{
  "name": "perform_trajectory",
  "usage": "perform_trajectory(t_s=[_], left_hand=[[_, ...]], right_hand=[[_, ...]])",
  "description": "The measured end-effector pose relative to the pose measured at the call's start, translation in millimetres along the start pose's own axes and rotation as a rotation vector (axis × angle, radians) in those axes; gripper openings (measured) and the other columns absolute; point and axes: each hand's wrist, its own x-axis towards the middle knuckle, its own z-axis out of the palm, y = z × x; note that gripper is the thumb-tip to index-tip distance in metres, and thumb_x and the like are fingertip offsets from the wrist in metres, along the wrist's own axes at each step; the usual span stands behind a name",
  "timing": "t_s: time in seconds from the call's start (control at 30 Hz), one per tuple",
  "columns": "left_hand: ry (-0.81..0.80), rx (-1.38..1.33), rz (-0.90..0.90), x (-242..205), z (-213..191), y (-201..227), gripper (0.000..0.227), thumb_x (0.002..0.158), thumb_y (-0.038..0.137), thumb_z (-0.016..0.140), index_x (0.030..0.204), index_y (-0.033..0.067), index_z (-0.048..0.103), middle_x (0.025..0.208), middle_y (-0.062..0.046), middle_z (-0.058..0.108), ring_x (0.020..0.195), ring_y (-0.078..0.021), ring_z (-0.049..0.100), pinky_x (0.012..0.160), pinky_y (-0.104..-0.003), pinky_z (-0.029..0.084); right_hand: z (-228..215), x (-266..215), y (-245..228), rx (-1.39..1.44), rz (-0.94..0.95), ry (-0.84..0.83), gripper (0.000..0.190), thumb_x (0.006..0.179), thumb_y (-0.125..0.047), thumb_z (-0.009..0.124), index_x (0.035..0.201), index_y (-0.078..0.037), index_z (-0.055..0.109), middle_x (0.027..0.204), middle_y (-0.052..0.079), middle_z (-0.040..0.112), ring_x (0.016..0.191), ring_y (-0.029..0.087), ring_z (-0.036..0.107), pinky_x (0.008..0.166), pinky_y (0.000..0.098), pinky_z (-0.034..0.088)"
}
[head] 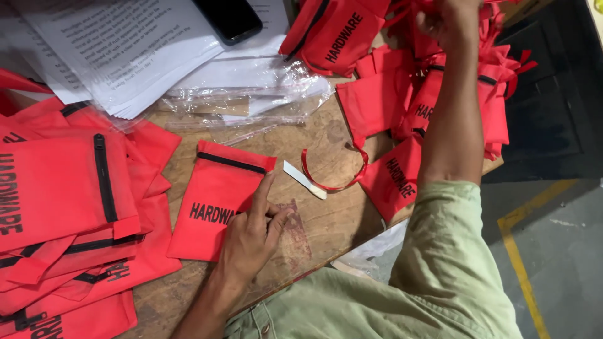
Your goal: The person folds and flattens red drawstring pouches one at a time on a wooden worktable and stacks them into a pile. They open a pouch zipper pocket, insert a folded pouch, and handle small black zipper pulls before reaching for more pouches.
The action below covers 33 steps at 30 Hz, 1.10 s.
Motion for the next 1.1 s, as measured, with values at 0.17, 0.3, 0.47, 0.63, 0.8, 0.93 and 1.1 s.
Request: perform_trajectory(t_s=[0.17, 0.3, 0.47, 0.63, 0.8, 0.93, 1.1], left_hand=[[-0.046, 0.009, -0.025, -1.6, 0.5, 4.0, 0.08, 0.09, 0.013, 0.074, 0.157, 0.0094, 0.029, 0.08, -0.012, 0.073, 0.064, -0.0316, 0.072, 0.054, -0.045, 0.054], [-0.071, 0.031, -0.004, 0.5, -1.4, 8.0, 0.081, 0.09, 0.012, 0.074, 0.157, 0.0093, 0.028, 0.079, -0.011, 0.072, 0.062, -0.033, 0.07, 0.053, -0.046, 0.052], [-0.077, 0.029, 0.004, -1.1, -0.9, 9.1, 0.081, 0.09, 0.012, 0.074, 0.157, 0.0092, 0.029, 0.079, -0.01, 0.072, 0.062, -0.0325, 0.07, 0.053, -0.046, 0.052], [-0.064, 0.073, 0.042, -3.6, 0.6, 6.3, 0.082, 0.089, 0.012, 0.075, 0.157, 0.0087, 0.029, 0.08, -0.011, 0.071, 0.062, -0.0322, 0.069, 0.054, -0.046, 0.053], [-0.034, 0.054, 0.076, -3.0, 2.8, 5.1, 0.081, 0.089, 0.013, 0.076, 0.156, 0.0087, 0.031, 0.082, -0.011, 0.072, 0.065, -0.031, 0.072, 0.056, -0.044, 0.055], [-0.018, 0.043, 0.072, -5.6, 1.5, 6.7, 0.079, 0.089, 0.013, 0.076, 0.155, 0.0085, 0.033, 0.085, -0.012, 0.073, 0.067, -0.0305, 0.073, 0.057, -0.043, 0.056], [-0.04, 0.039, 0.084, -6.3, 5.7, 7.1, 0.078, 0.091, 0.014, 0.075, 0.156, 0.0088, 0.032, 0.087, -0.011, 0.073, 0.069, -0.0289, 0.073, 0.058, -0.042, 0.056]], right_hand=[[39.7, -79.2, -18.5, -0.702, 0.158, 0.335, 0.035, 0.092, -0.016, 0.066, 0.104, -0.032, 0.038, 0.071, -0.001, 0.061, 0.049, 0.016, 0.06, 0.048, 0.0306, 0.054], [40.8, -135.1, -18.5, -1.506, -0.293, -0.07, 0.02, 0.109, -0.018, 0.064, 0.104, 0.002, 0.068, 0.079, 0.018, 0.069, 0.065, 0.023, 0.07, 0.058, 0.0373, 0.052], [95.7, -209.5, 38.1, -1.799, -0.676, -0.522, 0.091, 0.061, -0.048, 0.099, 0.133, -0.004, 0.065, 0.11, 0.03, 0.07, 0.104, 0.05, 0.065, 0.078, 0.0541, 0.057], [115.7, -224.3, 51.4, -1.718, -0.399, -0.484, 0.082, 0.071, -0.028, 0.088, 0.143, -0.006, 0.056, 0.092, 0.027, 0.068, 0.087, 0.047, 0.066, 0.078, 0.0545, 0.055], [83.5, -197.4, 69.1, -1.846, -0.557, -0.202, 0.015, 0.098, -0.015, 0.075, 0.112, -0.013, 0.071, 0.097, 0.017, 0.072, 0.093, 0.04, 0.07, 0.077, 0.0522, 0.055], [128.5, -234.4, 32.9, -1.402, -0.425, -0.326, 0.047, 0.081, -0.023, 0.076, 0.121, 0.0, 0.063, 0.087, 0.019, 0.067, 0.08, 0.038, 0.069, 0.07, 0.0491, 0.055], [116.7, -230.6, 65.7, -1.602, -0.527, -0.292, 0.038, 0.083, -0.026, 0.083, 0.101, 0.0, 0.064, 0.095, 0.022, 0.064, 0.085, 0.04, 0.064, 0.07, 0.0514, 0.052]])
